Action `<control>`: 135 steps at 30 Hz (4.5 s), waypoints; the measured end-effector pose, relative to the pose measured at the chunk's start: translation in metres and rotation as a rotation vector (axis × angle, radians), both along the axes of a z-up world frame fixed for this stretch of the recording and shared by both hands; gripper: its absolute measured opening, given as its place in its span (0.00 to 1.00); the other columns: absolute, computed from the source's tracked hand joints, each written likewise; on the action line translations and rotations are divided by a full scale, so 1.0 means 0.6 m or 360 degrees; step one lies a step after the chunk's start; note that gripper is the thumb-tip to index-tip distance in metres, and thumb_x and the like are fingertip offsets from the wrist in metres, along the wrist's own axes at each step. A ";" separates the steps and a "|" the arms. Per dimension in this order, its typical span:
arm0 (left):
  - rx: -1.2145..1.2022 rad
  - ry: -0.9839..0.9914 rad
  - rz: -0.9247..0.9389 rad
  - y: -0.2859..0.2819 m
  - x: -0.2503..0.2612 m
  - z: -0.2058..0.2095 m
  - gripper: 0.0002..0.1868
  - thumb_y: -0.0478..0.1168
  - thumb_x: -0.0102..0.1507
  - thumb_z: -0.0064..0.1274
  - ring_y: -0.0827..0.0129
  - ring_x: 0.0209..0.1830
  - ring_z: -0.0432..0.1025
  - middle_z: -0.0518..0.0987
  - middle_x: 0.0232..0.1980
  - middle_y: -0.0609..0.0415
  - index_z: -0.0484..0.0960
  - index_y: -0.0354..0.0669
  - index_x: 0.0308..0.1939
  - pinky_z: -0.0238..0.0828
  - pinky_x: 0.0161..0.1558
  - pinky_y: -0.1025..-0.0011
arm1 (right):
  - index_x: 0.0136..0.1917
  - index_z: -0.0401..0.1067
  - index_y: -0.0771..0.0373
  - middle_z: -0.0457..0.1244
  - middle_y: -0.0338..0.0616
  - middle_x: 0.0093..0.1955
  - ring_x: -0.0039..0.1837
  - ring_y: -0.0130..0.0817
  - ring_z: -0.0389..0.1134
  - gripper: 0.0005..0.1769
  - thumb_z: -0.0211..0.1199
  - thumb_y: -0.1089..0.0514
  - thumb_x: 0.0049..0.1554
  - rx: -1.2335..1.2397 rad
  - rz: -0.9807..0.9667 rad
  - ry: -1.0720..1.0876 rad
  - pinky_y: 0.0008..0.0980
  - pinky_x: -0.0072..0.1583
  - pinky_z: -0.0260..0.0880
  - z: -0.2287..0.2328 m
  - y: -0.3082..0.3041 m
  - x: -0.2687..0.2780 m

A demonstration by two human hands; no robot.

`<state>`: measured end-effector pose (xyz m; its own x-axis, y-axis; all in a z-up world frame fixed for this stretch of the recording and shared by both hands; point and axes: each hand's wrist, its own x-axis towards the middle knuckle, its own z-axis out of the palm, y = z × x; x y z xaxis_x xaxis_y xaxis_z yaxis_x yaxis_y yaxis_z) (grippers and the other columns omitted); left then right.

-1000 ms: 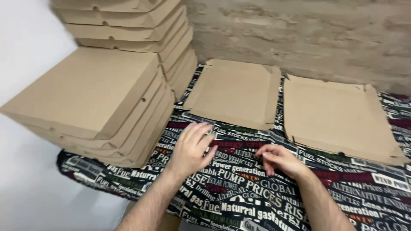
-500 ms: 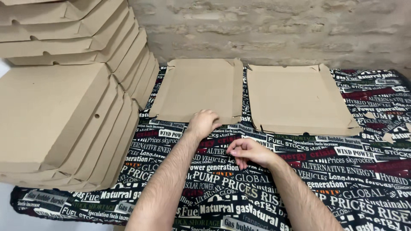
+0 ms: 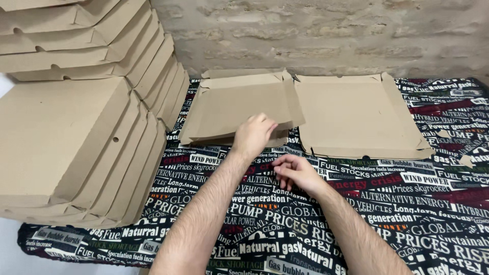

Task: The person folds cardboard sheets to assemble pizza boxes by hand on a table.

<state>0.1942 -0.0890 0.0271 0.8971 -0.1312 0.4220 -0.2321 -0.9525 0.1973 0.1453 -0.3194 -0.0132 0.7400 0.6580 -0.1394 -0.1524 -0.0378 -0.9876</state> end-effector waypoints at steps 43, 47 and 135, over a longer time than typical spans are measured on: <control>-0.1000 -0.0446 -0.0480 0.038 -0.191 -0.042 0.22 0.53 0.67 0.74 0.49 0.64 0.80 0.86 0.60 0.52 0.88 0.47 0.59 0.75 0.70 0.47 | 0.68 0.64 0.62 0.69 0.51 0.57 0.52 0.54 0.81 0.27 0.75 0.54 0.65 0.1074 -0.1481 0.0305 0.66 0.54 0.88 -0.017 -0.141 0.100; -0.1023 -0.0578 -0.0332 0.032 -0.197 -0.029 0.08 0.43 0.68 0.74 0.57 0.56 0.84 0.89 0.52 0.60 0.93 0.52 0.49 0.80 0.63 0.54 | 0.67 0.69 0.60 0.72 0.50 0.54 0.48 0.52 0.82 0.24 0.75 0.52 0.64 0.1042 -0.1493 0.0311 0.59 0.50 0.90 0.005 -0.124 0.080; -0.1956 0.0054 -0.0031 0.030 -0.203 -0.053 0.53 0.49 0.74 0.63 0.54 0.39 0.84 0.79 0.57 0.32 0.46 0.37 0.92 0.89 0.29 0.66 | 0.61 0.63 0.56 0.72 0.41 0.48 0.41 0.45 0.82 0.22 0.76 0.51 0.65 0.0725 -0.1071 0.0402 0.45 0.43 0.90 -0.009 -0.045 0.044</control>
